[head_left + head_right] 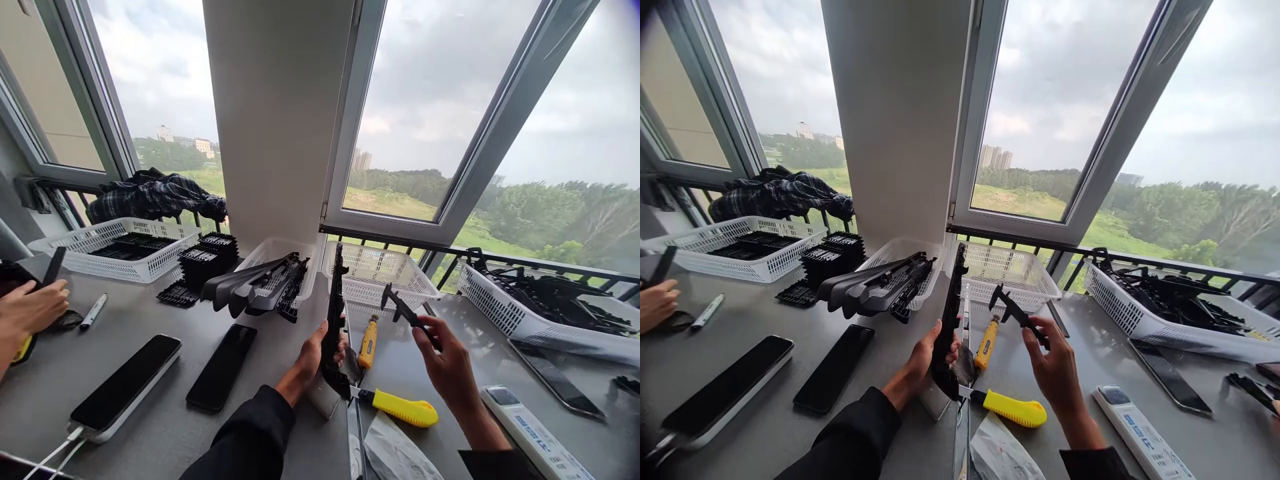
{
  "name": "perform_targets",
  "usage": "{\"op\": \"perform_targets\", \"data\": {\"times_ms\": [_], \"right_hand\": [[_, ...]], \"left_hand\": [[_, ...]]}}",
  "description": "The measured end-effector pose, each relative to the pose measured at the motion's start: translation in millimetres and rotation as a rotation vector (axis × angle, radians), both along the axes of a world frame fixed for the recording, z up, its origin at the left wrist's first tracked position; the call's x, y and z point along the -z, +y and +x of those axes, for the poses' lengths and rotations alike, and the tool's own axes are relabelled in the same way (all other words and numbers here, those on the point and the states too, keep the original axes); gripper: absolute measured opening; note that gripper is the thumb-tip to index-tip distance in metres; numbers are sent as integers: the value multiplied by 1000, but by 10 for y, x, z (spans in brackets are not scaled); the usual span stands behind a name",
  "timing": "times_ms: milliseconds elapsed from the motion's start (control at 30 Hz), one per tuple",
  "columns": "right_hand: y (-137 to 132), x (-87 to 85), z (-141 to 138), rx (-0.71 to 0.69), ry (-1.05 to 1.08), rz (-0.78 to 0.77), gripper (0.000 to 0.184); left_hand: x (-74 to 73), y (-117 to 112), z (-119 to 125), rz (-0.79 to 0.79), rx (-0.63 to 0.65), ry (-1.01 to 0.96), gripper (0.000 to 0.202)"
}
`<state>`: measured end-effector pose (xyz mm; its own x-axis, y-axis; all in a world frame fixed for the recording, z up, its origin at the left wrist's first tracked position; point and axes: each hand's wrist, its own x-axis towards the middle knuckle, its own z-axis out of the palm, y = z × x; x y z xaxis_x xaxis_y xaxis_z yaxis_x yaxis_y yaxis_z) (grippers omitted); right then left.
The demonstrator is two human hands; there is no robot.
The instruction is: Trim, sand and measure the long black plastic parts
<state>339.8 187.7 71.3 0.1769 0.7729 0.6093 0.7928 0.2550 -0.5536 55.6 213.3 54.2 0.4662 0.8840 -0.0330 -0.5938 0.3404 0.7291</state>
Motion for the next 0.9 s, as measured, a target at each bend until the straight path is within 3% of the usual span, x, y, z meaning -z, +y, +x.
{"op": "perform_targets", "data": {"times_ms": [100,233,333,467,900], "right_hand": [[273,-36,-337,-192,-57,25,37],[342,176,-583,-248,-84,76,38],[284,286,-605,-265,-103,93,34],[233,266,-596,-300,-130,112,27],[143,135,-701,-394,-162,178,17]], "left_hand": [[16,3,9,-22,-6,-9,59],[88,21,42,-47,-15,19,71],[143,12,56,-76,-49,40,70],[168,-23,58,-119,-65,56,75],[-18,-125,47,-232,-55,-115,85]]}}
